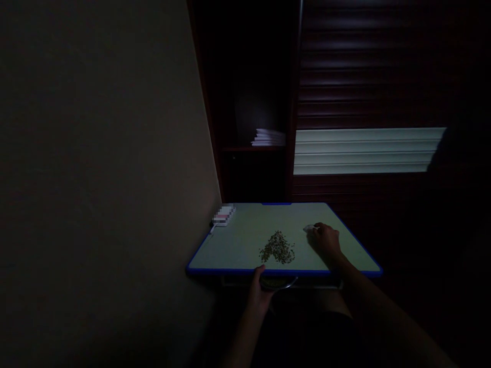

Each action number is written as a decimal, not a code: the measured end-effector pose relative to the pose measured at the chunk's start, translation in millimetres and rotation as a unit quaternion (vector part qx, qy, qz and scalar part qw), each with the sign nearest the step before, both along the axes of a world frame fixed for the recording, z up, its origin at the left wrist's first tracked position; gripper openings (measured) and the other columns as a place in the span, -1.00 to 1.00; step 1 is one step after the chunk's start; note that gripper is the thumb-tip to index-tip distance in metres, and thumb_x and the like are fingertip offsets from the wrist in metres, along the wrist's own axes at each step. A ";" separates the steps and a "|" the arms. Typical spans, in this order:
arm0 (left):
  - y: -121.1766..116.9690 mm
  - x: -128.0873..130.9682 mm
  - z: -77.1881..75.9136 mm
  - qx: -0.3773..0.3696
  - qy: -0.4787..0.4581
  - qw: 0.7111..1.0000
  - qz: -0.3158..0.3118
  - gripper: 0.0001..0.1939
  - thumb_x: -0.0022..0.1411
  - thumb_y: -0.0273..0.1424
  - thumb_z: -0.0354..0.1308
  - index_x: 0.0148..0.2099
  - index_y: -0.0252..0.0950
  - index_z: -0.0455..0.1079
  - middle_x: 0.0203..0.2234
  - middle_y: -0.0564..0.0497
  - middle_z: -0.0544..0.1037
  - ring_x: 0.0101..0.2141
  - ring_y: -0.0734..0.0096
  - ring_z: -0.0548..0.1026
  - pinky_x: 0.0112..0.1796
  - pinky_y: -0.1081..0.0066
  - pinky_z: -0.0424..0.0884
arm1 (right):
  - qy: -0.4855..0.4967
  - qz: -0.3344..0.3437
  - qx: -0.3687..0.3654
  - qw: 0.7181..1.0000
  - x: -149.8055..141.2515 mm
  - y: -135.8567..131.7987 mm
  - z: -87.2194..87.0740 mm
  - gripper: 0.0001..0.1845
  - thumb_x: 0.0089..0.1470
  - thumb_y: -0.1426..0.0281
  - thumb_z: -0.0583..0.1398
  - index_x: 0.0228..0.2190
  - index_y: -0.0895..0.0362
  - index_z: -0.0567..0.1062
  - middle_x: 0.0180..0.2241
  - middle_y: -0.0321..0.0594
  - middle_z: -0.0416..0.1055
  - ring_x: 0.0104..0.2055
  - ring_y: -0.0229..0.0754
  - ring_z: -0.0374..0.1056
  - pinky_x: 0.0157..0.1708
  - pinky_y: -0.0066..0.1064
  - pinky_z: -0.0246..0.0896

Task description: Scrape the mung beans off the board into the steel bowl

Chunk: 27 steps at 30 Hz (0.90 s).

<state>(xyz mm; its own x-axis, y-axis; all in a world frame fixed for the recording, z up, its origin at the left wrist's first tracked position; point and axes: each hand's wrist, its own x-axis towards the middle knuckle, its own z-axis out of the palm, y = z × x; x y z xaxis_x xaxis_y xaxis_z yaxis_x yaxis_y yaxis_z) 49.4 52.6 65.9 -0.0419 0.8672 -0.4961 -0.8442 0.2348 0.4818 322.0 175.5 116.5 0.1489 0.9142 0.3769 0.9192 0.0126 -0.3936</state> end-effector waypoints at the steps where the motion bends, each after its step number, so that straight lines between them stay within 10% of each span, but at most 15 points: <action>1: 0.4 0.1 -0.8 0.001 -0.001 1.000 0.002 -0.78 0.41 -0.33 0.28 0.04 -0.30 0.51 -0.09 -0.07 0.64 -0.18 0.24 0.64 -0.20 0.16 0.63 | 0.000 0.000 0.000 1.000 -0.1 -0.8 0.5 -0.56 0.34 0.19 0.28 0.15 0.13 0.48 0.15 -0.06 0.48 0.08 -0.02 0.50 0.06 -0.02 0.50; 27: 1.5 -0.5 -4.8 0.000 0.001 1.000 0.012 -0.76 0.42 -0.32 0.27 0.06 -0.29 0.50 -0.07 -0.08 0.64 -0.16 0.21 0.64 -0.18 0.12 0.64 | 0.150 0.042 0.028 0.987 20.3 13.8 -22.4 -0.58 0.35 0.19 0.28 0.13 0.11 0.50 0.15 -0.08 0.49 0.07 -0.03 0.50 0.04 -0.05 0.51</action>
<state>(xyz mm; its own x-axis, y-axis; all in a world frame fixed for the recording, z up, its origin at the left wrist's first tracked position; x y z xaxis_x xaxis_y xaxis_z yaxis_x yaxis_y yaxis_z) 48.8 54.1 61.1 -0.0628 0.8664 -0.4954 -0.8484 0.2150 0.4837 342.3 189.3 94.0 0.1858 0.9068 0.3783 0.7560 0.1141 -0.6446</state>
